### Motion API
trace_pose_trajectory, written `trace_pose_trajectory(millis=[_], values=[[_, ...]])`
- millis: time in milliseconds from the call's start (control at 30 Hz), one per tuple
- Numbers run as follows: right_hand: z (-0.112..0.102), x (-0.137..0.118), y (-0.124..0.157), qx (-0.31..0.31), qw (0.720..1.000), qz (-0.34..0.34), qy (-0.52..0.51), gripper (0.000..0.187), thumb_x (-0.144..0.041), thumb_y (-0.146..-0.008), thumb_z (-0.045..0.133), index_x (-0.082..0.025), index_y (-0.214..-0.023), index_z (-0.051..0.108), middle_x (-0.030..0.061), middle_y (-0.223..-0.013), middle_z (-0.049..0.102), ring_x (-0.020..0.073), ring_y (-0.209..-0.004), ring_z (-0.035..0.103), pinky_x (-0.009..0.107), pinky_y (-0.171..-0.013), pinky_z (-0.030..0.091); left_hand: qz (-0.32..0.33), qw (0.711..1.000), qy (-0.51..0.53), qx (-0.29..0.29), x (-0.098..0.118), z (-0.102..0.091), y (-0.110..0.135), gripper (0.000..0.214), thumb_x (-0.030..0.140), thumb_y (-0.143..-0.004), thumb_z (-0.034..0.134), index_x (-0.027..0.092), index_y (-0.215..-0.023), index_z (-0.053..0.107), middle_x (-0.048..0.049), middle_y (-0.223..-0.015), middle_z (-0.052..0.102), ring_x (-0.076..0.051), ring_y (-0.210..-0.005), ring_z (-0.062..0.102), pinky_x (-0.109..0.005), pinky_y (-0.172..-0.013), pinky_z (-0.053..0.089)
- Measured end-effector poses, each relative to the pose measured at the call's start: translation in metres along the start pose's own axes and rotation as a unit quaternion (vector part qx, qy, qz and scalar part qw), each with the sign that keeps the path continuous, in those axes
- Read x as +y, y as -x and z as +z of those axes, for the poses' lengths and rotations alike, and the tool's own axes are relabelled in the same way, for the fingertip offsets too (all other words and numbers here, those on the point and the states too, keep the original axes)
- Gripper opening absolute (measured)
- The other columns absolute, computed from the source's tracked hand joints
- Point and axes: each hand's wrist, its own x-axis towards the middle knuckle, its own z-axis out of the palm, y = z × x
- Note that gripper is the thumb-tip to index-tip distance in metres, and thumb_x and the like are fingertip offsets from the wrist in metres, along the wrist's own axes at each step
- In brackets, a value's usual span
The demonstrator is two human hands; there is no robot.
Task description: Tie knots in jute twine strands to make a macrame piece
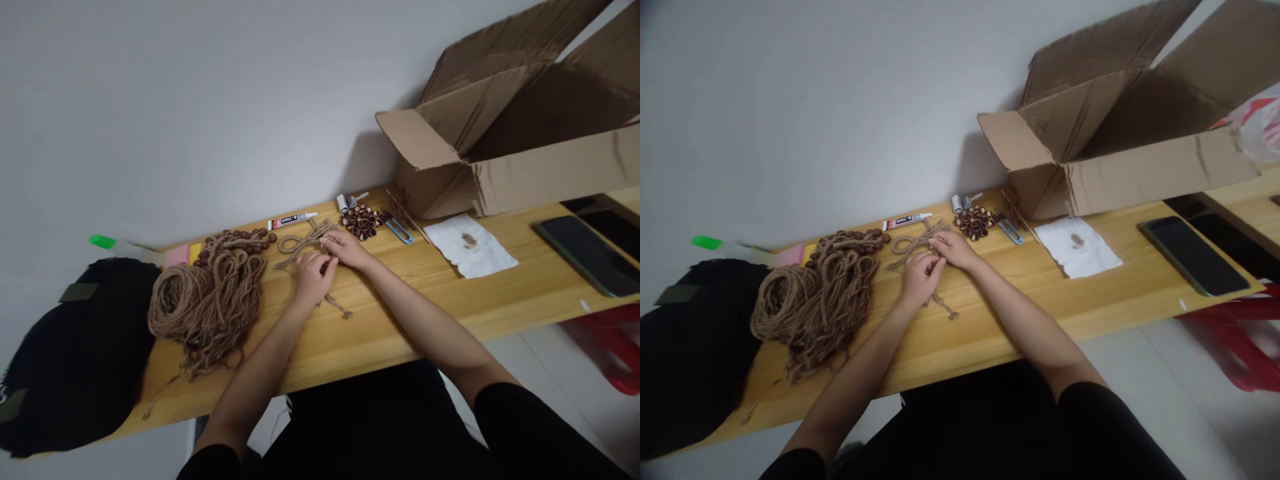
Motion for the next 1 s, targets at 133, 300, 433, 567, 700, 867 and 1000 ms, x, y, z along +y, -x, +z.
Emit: trace_pose_trajectory(millis=[133,300,433,567,700,867,1000], values=[[-0.0003,-0.0002,0.0,0.003,1.0,-0.001,-0.006,0.028,-0.038,-0.08,0.046,-0.015,-0.065,0.052,-0.0023,-0.058,0.047,0.0104,-0.059,0.042,0.022,-0.057,0.033,-0.015,1.0,0.019,-0.004,0.0014,0.0003,-0.0002,0.016,0.025,-0.081,0.053,0.018,-0.069,0.061,-0.0002,-0.062,0.057,-0.014,-0.063,0.051,-0.029,-0.063,0.033],[-0.0001,0.0,-0.0005,-0.005,1.0,-0.002,-0.009,0.03,-0.04,-0.08,0.045,-0.016,-0.062,0.048,-0.0032,-0.055,0.043,0.0102,-0.056,0.04,0.023,-0.056,0.032,-0.003,1.0,0.004,0.019,0.0009,0.0016,0.0004,0.011,0.022,-0.077,0.057,0.018,-0.067,0.059,0.0007,-0.06,0.055,-0.014,-0.062,0.05,-0.029,-0.064,0.033],[-0.0006,-0.0009,-0.0003,-0.007,1.0,-0.003,-0.017,0.032,-0.042,-0.081,0.046,-0.016,-0.063,0.048,-0.0031,-0.055,0.044,0.0103,-0.057,0.04,0.022,-0.056,0.032,0.013,0.999,-0.03,0.029,0.0018,0.0012,0.001,0.007,0.02,-0.075,0.058,0.019,-0.068,0.059,0.0,-0.062,0.057,-0.016,-0.065,0.052,-0.03,-0.066,0.034],[-0.0009,-0.001,-0.0003,-0.006,1.0,-0.001,-0.013,0.032,-0.041,-0.081,0.046,-0.015,-0.063,0.05,-0.0025,-0.056,0.046,0.0104,-0.058,0.041,0.023,-0.057,0.033,0.02,0.998,-0.043,0.036,0.0023,0.0009,0.0014,0.005,0.018,-0.074,0.058,0.02,-0.07,0.059,-0.0005,-0.063,0.058,-0.016,-0.067,0.054,-0.031,-0.068,0.034],[-0.0007,-0.0001,-0.0005,-0.004,1.0,-0.002,-0.014,0.03,-0.04,-0.08,0.047,-0.015,-0.064,0.051,-0.0019,-0.058,0.048,0.0105,-0.059,0.042,0.023,-0.058,0.033,0.023,0.998,-0.053,0.04,0.0022,0.001,0.0017,0.005,0.018,-0.074,0.058,0.02,-0.07,0.059,-0.0006,-0.065,0.059,-0.017,-0.068,0.054,-0.031,-0.068,0.034],[-0.0006,0.0006,-0.0011,-0.005,1.0,-0.001,-0.014,0.03,-0.04,-0.08,0.046,-0.015,-0.064,0.051,-0.002,-0.058,0.047,0.0107,-0.059,0.042,0.023,-0.058,0.033,0.047,0.993,-0.092,0.052,0.0038,-0.0013,0.0017,0.003,0.022,-0.076,0.058,0.02,-0.077,0.06,-0.0022,-0.069,0.062,-0.018,-0.072,0.055,-0.032,-0.071,0.033],[-0.0012,-0.0006,-0.0013,-0.002,1.0,-0.002,-0.011,0.031,-0.041,-0.08,0.046,-0.015,-0.064,0.052,-0.0013,-0.06,0.048,0.011,-0.06,0.042,0.023,-0.059,0.034,0.073,0.991,-0.107,0.042,0.0046,-0.0043,0.0012,0.006,0.022,-0.079,0.056,0.019,-0.081,0.061,-0.0052,-0.076,0.064,-0.02,-0.077,0.055,-0.034,-0.074,0.032]])
